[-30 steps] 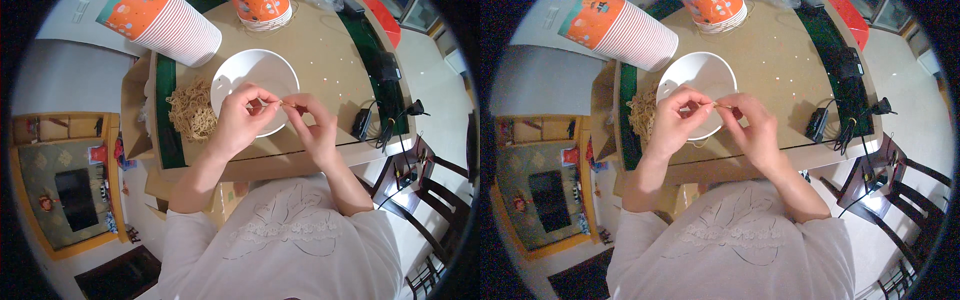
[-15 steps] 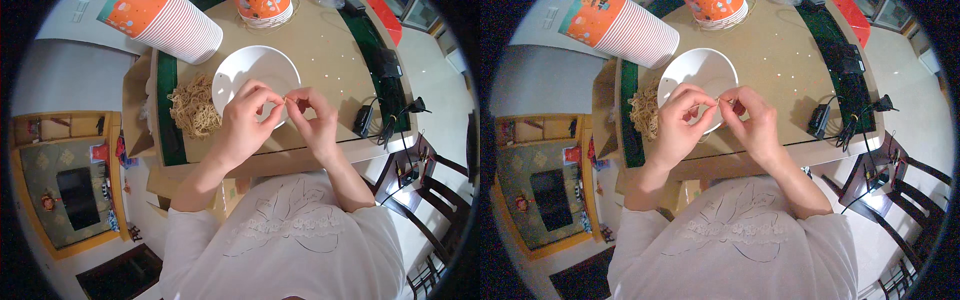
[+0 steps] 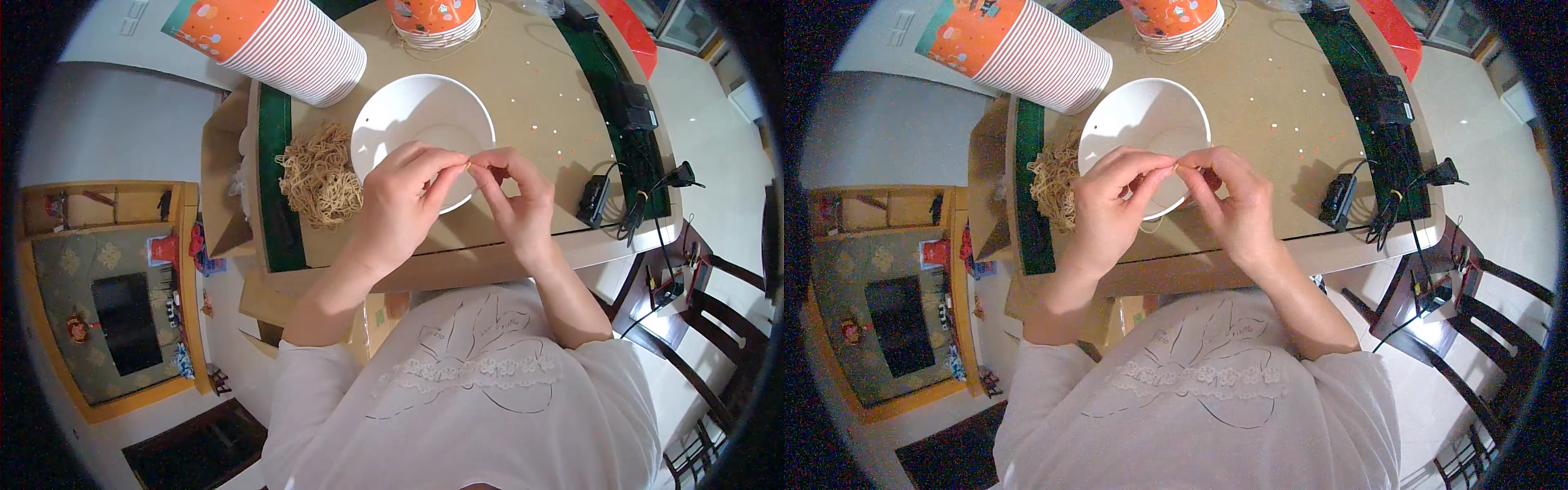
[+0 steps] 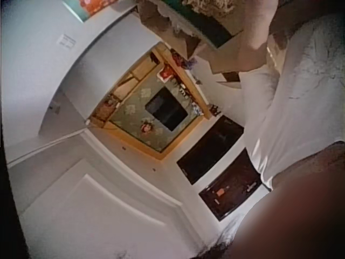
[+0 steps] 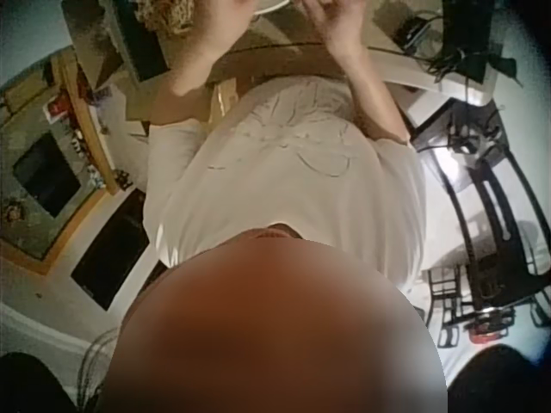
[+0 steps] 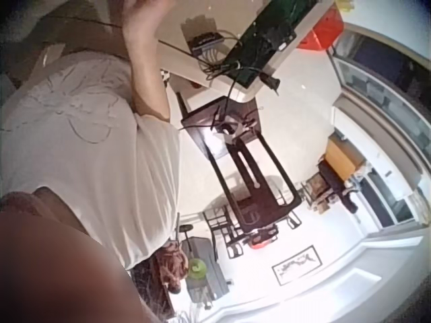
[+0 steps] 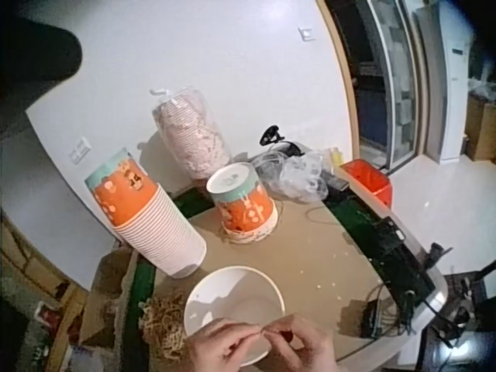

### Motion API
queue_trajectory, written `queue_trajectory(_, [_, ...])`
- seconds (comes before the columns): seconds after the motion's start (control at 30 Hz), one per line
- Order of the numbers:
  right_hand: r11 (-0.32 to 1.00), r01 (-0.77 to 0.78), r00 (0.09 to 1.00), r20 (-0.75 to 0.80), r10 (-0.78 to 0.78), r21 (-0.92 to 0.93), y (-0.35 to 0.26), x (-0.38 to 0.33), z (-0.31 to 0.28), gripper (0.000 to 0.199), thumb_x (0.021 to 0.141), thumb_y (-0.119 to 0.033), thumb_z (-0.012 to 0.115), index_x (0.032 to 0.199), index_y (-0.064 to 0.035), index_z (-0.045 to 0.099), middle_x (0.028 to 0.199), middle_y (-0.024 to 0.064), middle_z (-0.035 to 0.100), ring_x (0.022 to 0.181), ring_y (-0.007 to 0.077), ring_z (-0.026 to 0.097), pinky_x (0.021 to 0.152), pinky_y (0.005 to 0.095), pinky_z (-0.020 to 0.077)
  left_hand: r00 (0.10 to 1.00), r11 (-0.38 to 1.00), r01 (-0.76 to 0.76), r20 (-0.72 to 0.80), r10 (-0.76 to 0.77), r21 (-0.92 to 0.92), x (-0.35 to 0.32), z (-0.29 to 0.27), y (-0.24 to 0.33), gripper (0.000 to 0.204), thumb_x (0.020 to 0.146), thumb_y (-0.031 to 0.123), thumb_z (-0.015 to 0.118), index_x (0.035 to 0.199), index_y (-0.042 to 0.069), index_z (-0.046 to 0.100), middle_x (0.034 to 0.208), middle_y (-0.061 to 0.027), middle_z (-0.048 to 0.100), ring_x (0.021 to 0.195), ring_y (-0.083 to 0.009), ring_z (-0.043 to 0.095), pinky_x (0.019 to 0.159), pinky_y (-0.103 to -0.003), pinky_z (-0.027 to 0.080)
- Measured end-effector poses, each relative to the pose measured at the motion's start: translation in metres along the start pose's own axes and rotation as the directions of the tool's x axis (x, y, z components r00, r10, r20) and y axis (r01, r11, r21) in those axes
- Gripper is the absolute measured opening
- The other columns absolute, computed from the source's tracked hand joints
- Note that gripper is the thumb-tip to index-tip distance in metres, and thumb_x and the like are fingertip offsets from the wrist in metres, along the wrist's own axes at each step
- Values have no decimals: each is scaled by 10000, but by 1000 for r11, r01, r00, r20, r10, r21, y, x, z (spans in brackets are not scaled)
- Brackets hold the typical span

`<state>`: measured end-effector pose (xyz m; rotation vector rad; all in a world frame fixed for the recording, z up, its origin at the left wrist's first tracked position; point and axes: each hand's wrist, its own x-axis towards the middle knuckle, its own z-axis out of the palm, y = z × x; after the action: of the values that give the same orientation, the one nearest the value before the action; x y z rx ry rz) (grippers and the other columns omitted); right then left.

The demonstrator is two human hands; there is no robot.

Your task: Assembling paper buckets by attaching rubber bands to the rim.

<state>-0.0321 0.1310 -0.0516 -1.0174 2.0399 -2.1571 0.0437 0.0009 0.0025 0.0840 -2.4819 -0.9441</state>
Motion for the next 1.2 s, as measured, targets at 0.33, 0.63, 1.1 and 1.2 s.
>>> queue_trajectory(0.33, [1000,-18,1000,14,18,8,-1,0,2,195,787,-27,695,961,-23,607,827,53,626,649,105,573,573,240,480,976,960,215,-9,-220,-178,1,3,2,71,842,27,613,909,21,590,777,-48,643,617,-101,565,542,-236,451])
queue_trajectory(0.63, [1000,9,999,43,-8,-15,-1,1,-1,145,782,-7,683,909,-20,616,799,61,617,646,129,573,584,242,485,974,954,227,45,-222,-197,1,2,0,75,844,15,609,916,15,591,801,-40,635,639,-79,548,544,-217,444])
queue_trajectory(1.1, [999,33,999,28,-33,-11,-6,2,-1,138,784,-21,691,888,-9,600,795,71,614,656,132,586,578,245,497,969,942,245,41,-243,-229,-1,0,-2,65,845,17,615,909,13,605,806,-20,630,647,-55,526,536,-201,424])
queue_trajectory(1.2, [1000,1,1000,26,-1,-4,-11,3,0,129,788,-14,682,887,-8,599,786,71,609,651,134,589,564,248,494,961,935,276,93,-262,-224,-1,-3,3,62,851,19,610,912,11,603,824,-28,630,663,-53,527,545,-200,432])
